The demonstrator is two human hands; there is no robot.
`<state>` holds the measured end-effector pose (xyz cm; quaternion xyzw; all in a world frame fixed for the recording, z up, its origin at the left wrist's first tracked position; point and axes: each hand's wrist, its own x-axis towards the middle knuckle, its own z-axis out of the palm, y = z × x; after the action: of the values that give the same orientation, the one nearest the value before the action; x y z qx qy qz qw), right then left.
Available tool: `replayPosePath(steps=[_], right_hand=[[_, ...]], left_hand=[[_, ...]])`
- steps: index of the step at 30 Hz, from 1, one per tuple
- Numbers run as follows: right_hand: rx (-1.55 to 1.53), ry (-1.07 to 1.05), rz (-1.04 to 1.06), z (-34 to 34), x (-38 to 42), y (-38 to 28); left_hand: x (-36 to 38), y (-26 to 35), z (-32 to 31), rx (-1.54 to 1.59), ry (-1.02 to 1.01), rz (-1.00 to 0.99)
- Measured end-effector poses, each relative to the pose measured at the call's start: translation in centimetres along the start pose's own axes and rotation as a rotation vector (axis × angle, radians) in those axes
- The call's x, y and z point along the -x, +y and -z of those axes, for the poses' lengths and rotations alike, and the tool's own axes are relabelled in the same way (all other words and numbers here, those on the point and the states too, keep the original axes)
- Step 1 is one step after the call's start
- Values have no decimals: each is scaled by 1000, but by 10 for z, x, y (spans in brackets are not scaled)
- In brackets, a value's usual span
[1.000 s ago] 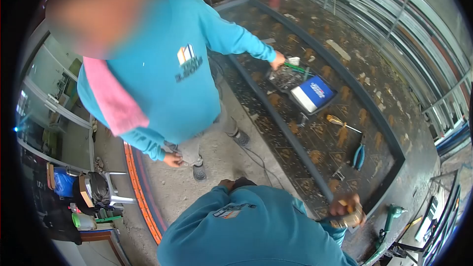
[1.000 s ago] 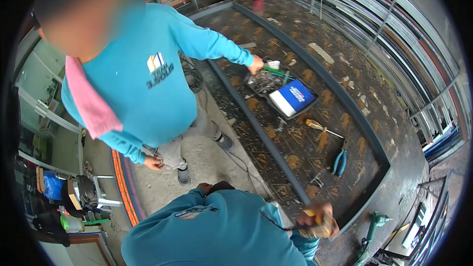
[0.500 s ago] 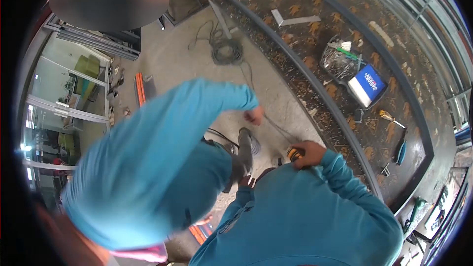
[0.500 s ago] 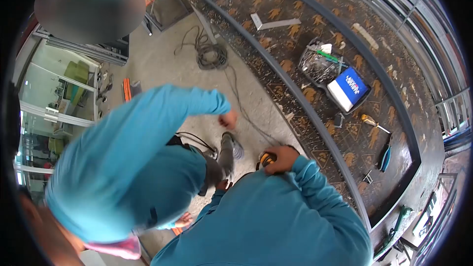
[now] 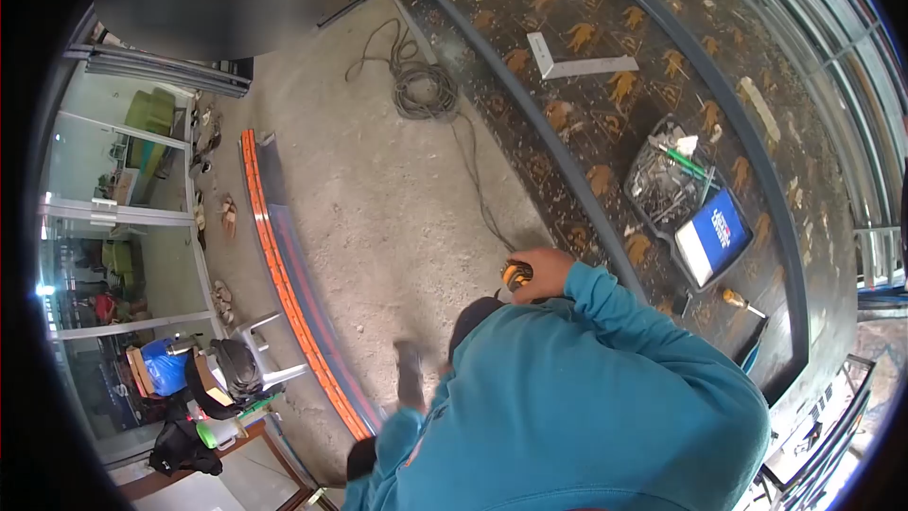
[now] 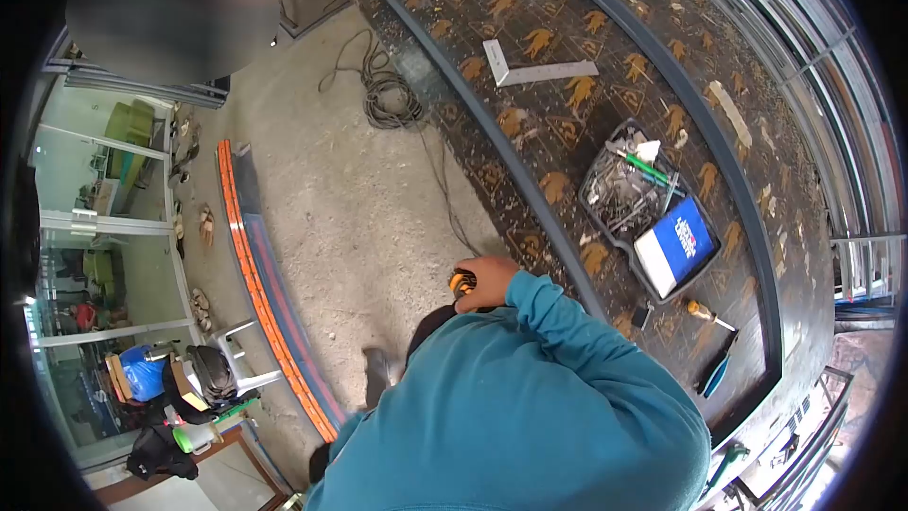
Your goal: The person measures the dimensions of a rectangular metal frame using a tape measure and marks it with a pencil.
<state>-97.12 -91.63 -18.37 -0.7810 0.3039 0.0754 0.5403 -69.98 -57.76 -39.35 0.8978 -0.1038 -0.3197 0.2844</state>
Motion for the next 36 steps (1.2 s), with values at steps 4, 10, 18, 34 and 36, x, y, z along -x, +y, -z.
replayPosePath(steps=[4, 10, 18, 34, 36], right_hand=[[-92, 128, 41, 45, -25, -17], [-321, 539, 58, 80, -62, -38], [-464, 976, 77, 151, -151, -53], [-205, 1278, -497, 230, -268, -97], [-161, 1295, -582, 230, -275, -97]], left_hand=[[7, 133, -16, -452, -348, -488], [-2, 388, -41, 370, -1189, -523], [-139, 521, -86, 692, -1569, 215], [-234, 684, -142, 117, -1929, 151], [-238, 678, -158, 55, -1968, 341]])
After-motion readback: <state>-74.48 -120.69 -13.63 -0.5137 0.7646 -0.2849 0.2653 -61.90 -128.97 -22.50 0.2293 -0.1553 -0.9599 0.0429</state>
